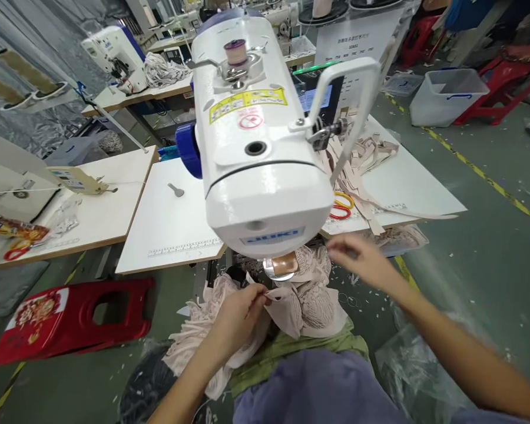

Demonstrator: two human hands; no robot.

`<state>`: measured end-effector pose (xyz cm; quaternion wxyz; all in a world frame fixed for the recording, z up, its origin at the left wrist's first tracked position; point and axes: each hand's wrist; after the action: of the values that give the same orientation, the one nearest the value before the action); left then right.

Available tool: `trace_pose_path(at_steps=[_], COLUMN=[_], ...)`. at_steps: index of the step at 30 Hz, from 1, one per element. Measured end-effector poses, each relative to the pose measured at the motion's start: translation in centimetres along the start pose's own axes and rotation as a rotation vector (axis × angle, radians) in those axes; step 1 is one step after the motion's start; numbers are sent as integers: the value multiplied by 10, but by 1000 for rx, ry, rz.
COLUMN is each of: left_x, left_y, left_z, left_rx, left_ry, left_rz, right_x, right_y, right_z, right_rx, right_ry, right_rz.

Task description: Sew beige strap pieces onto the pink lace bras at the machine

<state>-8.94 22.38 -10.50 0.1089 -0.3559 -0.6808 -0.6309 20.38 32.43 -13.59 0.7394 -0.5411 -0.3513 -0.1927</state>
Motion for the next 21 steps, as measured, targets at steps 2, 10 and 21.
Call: trace_pose_path(at_steps=[2,10,21], left_x=[-13,-58,-51], left_y=[8,42,25], left_z=[-1,3,13], left_rx=[-187,-534,-19], left_ry=[160,317,447], left_rz=[151,213,9], right_x=[-19,-55,-35], right_y=[-15,-63,-85], right_z=[-41,-83,0], right_rx=[55,-166,-267], right_ry=[-215,-151,42], right_rz=[162,682,514])
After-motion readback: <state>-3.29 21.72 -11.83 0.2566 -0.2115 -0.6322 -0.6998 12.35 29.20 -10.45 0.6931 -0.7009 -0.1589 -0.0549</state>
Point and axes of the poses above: each hand's wrist, its own z-axis towards the middle knuckle, its own x-axis out of the back of the hand, y = z × x, and after that the axes turned 4 degrees about -x, right-handed
